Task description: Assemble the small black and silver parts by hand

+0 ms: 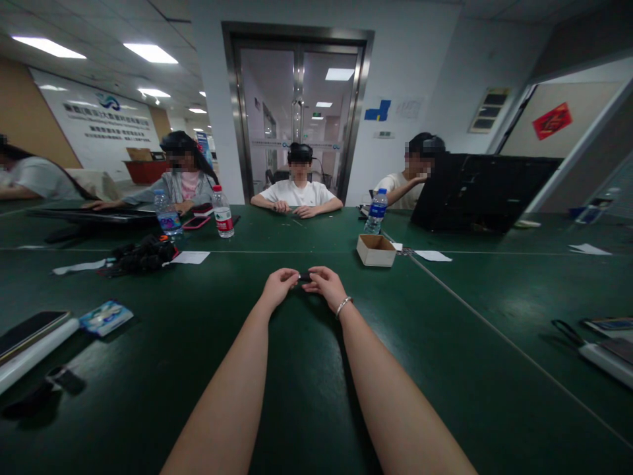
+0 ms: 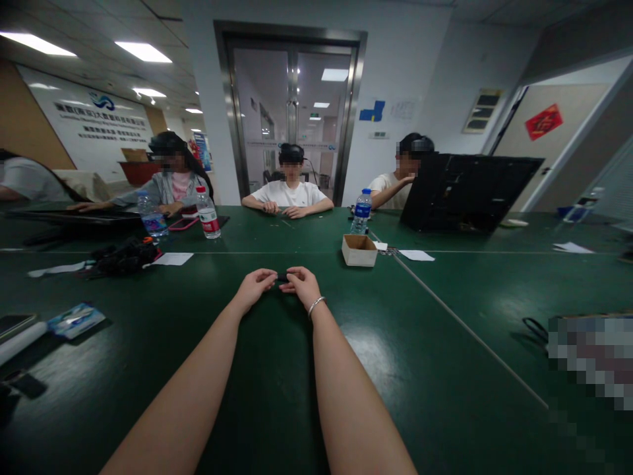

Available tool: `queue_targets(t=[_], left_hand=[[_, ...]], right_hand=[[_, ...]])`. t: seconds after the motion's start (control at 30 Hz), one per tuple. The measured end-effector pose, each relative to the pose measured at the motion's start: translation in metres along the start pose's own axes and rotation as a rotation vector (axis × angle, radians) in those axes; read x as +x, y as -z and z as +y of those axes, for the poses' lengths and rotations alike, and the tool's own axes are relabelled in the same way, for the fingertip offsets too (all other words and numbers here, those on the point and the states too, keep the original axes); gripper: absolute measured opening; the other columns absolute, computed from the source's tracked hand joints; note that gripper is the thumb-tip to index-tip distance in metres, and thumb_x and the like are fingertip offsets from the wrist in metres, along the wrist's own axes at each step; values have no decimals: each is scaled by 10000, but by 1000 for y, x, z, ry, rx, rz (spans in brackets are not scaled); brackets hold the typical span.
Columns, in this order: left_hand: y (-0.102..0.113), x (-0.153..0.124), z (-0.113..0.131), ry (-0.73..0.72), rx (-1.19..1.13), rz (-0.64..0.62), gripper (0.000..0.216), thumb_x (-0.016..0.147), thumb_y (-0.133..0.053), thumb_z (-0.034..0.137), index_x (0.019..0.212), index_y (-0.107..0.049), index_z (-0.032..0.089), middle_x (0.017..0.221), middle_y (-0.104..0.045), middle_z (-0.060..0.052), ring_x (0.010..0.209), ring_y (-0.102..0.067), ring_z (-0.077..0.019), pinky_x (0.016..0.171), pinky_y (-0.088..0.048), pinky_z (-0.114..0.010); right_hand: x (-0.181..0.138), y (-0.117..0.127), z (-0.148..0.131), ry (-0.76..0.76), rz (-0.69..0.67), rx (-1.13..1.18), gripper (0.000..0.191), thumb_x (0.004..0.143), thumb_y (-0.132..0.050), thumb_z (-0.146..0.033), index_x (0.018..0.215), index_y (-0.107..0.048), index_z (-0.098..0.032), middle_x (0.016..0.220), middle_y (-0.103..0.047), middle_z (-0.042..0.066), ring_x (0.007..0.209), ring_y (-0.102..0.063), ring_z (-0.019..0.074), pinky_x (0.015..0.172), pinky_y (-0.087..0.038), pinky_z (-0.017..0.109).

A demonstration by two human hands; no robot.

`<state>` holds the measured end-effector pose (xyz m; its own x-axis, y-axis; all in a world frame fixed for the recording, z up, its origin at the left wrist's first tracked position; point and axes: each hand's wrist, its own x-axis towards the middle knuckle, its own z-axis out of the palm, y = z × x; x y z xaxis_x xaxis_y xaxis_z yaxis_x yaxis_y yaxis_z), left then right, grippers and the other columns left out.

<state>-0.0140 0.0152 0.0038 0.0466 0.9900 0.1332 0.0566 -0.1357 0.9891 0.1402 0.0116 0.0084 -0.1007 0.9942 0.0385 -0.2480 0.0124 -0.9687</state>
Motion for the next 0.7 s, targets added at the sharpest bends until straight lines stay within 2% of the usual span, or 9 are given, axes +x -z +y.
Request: queue_targets(t=[0.1,0.17,0.23,0.37,0.5,0.6,0.7], left_hand=[[-1,1,1,74,-39,39,368,737,-553,492,821,-588,136,681,-592,-40,582,-546,-124,576,-433,-265],[-2,0,2,44,-23,24,396,686,-619,486,876,-576,142,708,-600,-35,602,-557,-122,573,-430,-250],[-3,0,3,15,68,-19,393,654,-656,471,851,-582,138,699,-606,-35,607,-558,-121,575,-427,-241],[-5,-2,3,38,245,6,459,759,-458,580,696,-573,140,592,-577,-29,523,-523,-114,532,-407,-243],[-6,-3,-1,-44,302,-2,427,727,-508,579,806,-595,169,692,-621,-21,589,-563,-126,561,-420,-238],[-6,-3,-4,5,384,17,501,770,-400,611,688,-599,159,630,-606,-35,561,-554,-133,562,-425,-252],[-5,-1,-5,0,346,43,450,754,-457,589,810,-613,170,751,-640,-41,589,-566,-128,547,-429,-240]], right_hand=[[0,0,0,8,-4,-3,109,782,-538,-96,877,-535,-149,661,-615,-5,541,-670,136,544,-567,236],[0,0,1,13,-2,2,110,780,-542,-99,877,-535,-151,651,-610,-9,543,-671,139,546,-568,238],[0,1,1,10,-2,6,111,779,-542,-102,880,-539,-149,650,-609,-11,539,-671,139,547,-569,239],[-1,1,-1,28,-21,12,228,776,-529,-88,989,-562,-164,674,-619,-14,539,-669,122,551,-567,222],[-2,0,-4,18,-24,5,222,790,-495,-79,971,-601,-152,661,-629,0,555,-670,115,562,-565,205],[-3,-1,-5,4,-21,-3,182,795,-482,-72,902,-612,-142,656,-636,9,547,-667,117,549,-562,206],[-2,-1,-5,10,-22,1,173,788,-491,-64,885,-609,-143,645,-633,3,543,-667,120,551,-564,212]])
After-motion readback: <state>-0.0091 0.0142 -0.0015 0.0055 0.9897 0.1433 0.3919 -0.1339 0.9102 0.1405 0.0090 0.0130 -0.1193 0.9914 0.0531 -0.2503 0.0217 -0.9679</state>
